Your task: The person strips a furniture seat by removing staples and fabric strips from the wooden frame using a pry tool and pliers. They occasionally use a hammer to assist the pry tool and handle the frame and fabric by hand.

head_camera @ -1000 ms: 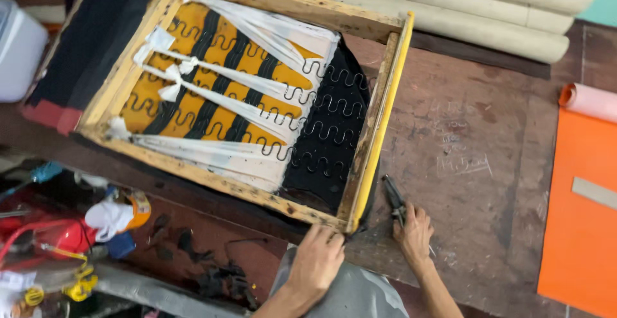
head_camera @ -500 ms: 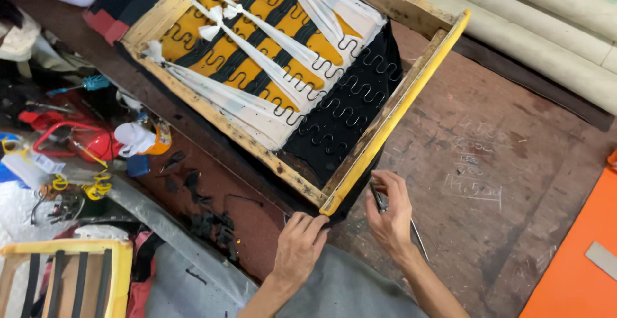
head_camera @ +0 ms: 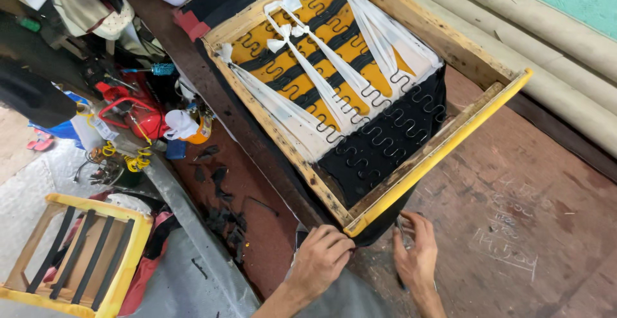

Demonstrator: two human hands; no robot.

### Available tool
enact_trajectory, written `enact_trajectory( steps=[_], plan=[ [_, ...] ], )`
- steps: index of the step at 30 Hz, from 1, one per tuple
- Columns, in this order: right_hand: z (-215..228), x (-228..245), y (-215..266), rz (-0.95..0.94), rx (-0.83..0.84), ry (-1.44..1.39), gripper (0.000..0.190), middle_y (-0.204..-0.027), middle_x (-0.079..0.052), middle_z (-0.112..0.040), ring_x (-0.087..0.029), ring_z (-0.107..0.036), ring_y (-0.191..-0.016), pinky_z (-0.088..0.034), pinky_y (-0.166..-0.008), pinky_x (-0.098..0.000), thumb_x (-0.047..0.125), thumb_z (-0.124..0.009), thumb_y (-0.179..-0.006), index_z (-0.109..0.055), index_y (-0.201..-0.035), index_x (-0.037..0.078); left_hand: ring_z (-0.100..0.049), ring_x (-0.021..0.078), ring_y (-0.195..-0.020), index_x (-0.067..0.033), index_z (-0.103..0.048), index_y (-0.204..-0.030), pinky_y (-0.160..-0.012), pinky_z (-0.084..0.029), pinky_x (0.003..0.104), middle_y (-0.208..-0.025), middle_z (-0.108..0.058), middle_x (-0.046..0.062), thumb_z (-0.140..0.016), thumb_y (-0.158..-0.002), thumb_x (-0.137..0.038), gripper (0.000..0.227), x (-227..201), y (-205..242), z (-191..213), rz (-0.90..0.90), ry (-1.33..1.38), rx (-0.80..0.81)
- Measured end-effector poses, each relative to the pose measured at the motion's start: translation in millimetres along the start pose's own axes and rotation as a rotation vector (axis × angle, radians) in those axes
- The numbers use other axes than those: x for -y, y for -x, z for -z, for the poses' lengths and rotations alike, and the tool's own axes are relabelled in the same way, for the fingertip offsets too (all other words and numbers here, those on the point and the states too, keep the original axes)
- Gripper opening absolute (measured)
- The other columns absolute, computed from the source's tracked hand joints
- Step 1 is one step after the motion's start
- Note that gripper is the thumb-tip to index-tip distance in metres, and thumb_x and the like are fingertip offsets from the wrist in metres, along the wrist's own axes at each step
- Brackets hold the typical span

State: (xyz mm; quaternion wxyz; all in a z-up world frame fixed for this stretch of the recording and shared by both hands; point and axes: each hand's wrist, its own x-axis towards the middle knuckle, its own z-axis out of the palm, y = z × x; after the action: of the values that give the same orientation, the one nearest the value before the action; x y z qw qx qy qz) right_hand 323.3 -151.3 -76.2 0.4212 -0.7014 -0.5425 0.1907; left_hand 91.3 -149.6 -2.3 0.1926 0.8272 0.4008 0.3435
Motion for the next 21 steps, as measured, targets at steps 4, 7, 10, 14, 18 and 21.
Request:
enact_trajectory(
  steps=[4,7,10,14,18,21],
  plan=[
    [-4.0,-85.1,14.8,-0.075,-0.051,0.335,0.051,-0.121,-0.024,-0.06,-0.041,-0.062,-0.106,-0.054,-0.09,-0.0492,0.01,-0.074,-0.081,-0.064,-0.13,0.007,-0.064,0.0251,-0.1,-0.0038,-0.072,-0.098,-0.086,-0.049,0.04,-0.1,-0.071,0.008,-0.077,-0.085,-0.011,0.016,-2.0,-12.9,12.5,-0.013,0.025,0.073],
    [-3.8,-133.3,34.1,-0.22,-0.035,0.485,0.053,-0.116,-0.027,-0.059,-0.045,-0.059,-0.104,-0.052,-0.091,-0.0521,0.018,-0.078,-0.081,-0.064,-0.131,0.009,-0.064,0.0246,-0.094,-0.0058,-0.071,-0.093,-0.082,-0.05,0.041,-0.096,-0.071,0.006,-0.08,-0.09,-0.019,0.016,-6.6,-17.7,17.8,-0.08,0.06,0.117],
    [-8.3,-155.6,47.0,-0.168,-0.004,0.45,0.047,-0.109,-0.022,-0.065,-0.043,-0.061,-0.102,-0.051,-0.091,-0.0525,0.019,-0.074,-0.082,-0.063,-0.126,0.008,-0.067,0.0243,-0.09,-0.0065,-0.07,-0.096,-0.077,-0.056,0.037,-0.096,-0.069,0.005,-0.077,-0.097,-0.023,0.018,-19.8,-22.9,11.7,-0.086,0.244,0.129],
    [-10.7,-169.5,69.4,-0.166,-0.023,0.375,0.04,-0.099,-0.026,-0.065,-0.048,-0.06,-0.094,-0.049,-0.083,-0.0561,0.003,-0.059,-0.085,-0.063,-0.125,0.006,-0.067,0.0312,-0.086,-0.0073,-0.068,-0.093,-0.073,-0.055,0.043,-0.089,-0.065,0.01,-0.072,-0.097,-0.025,0.019,-22.9,-24.9,-21.3,-0.184,0.324,0.476],
    [-15.3,-173.6,75.1,-0.215,-0.063,0.273,0.031,-0.098,-0.024,-0.066,-0.044,-0.065,-0.089,-0.052,-0.078,-0.0527,0.004,-0.06,-0.089,-0.063,-0.12,0.006,-0.07,0.0397,-0.086,-0.0042,-0.067,-0.091,-0.073,-0.056,0.05,-0.089,-0.07,0.018,-0.067,-0.093,-0.024,0.02,0.4,-18.3,-100.8,-0.031,0.224,0.851],
    [-14.1,-169.6,78.4,-0.258,-0.072,0.254,0.03,-0.098,-0.023,-0.067,-0.043,-0.066,-0.09,-0.053,-0.078,-0.0519,0.003,-0.062,-0.089,-0.064,-0.118,0.006,-0.073,0.0434,-0.091,-0.005,-0.074,-0.095,-0.077,-0.058,0.053,-0.095,-0.074,0.024,-0.064,-0.093,-0.015,0.015,23.4,-17.0,-174.7,0.117,-0.067,0.921]
  ],
)
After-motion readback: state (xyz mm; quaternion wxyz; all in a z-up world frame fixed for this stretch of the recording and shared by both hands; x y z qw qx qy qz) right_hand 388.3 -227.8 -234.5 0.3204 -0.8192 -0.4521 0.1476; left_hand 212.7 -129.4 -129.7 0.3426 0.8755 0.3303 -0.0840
